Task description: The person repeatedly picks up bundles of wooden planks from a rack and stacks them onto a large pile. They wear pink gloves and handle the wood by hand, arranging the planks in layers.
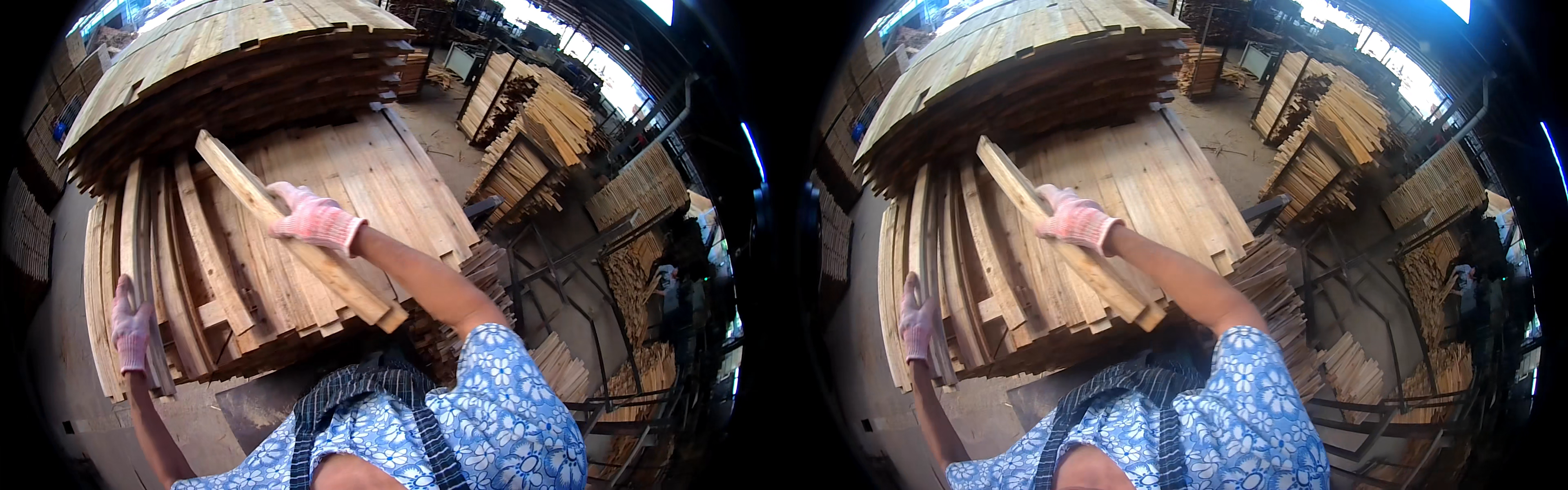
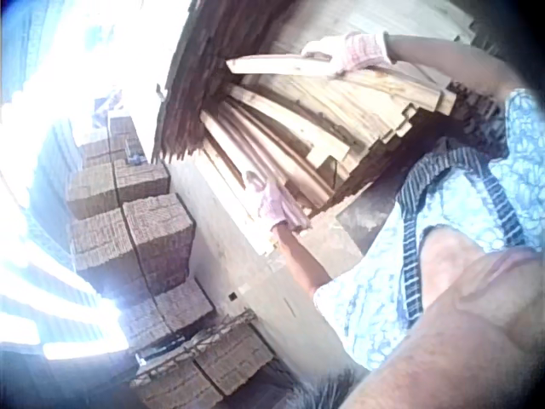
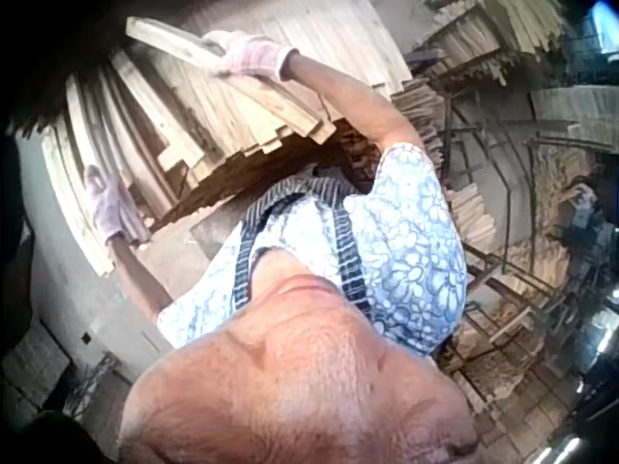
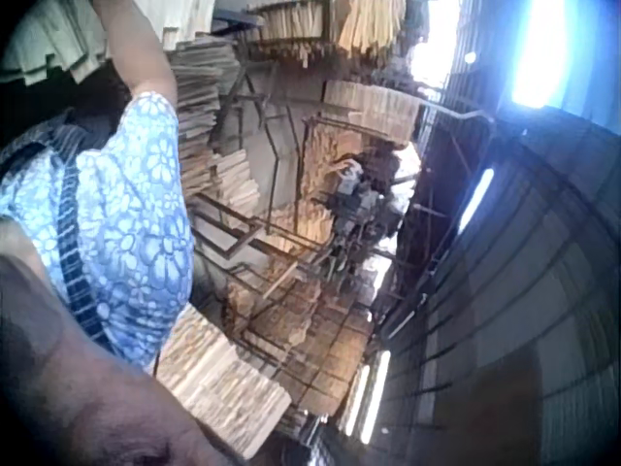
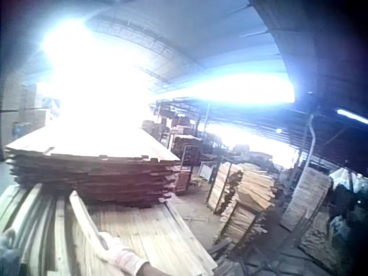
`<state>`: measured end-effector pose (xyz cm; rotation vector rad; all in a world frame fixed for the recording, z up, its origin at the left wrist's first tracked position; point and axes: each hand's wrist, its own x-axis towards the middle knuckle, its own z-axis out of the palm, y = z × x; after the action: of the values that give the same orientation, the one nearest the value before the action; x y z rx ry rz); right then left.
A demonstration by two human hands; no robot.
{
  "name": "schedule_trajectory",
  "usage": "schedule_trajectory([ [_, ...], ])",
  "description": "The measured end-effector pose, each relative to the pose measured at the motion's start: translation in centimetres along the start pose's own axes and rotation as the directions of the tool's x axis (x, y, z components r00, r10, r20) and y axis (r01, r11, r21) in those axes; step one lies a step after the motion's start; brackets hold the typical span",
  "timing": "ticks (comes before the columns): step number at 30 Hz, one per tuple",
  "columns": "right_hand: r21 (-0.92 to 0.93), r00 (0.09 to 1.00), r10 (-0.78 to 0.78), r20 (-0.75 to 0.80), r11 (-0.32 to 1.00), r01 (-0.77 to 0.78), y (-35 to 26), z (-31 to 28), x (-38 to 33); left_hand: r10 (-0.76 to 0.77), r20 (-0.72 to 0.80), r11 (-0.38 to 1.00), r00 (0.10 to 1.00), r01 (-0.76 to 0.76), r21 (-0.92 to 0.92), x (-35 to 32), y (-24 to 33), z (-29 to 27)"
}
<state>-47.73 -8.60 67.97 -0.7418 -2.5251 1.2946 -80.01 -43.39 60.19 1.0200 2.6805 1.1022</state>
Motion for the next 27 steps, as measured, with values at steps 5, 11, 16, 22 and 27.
schedule_trajectory([
  [5, -0.373, 0.992, 0.118, 0.049, 0.923, -0.092, 9.7, -4.5, -3.6, -0.051, 0.101, 0.940, 0.994, 0.082, -0.330, -4.1, 11.7, 3.0],
  [11, -0.596, 0.998, 0.003, -0.064, 0.802, -0.041, 13.3, -1.6, -5.2, 0.084, -0.002, 0.694, 0.996, -0.057, 0.717, -4.6, 10.1, 12.8],
  [16, -0.651, 0.999, -0.026, -0.047, 0.759, -0.011, 10.3, -2.2, -6.0, -0.101, 0.070, 0.882, 0.992, 0.056, 0.468, -3.3, 7.7, 10.0],
  [22, -0.376, 0.987, -0.124, 0.106, 0.914, 0.155, 14.6, -6.0, -4.0, -0.281, 0.156, 0.915, 0.947, 0.313, -0.253, -5.8, 23.1, 8.0],
  [27, -0.580, 0.951, -0.199, 0.236, 0.756, 0.302, 14.7, -13.2, -2.0, -0.158, 0.069, 0.795, 0.985, 0.168, -0.583, -10.4, 25.0, 8.2],
])
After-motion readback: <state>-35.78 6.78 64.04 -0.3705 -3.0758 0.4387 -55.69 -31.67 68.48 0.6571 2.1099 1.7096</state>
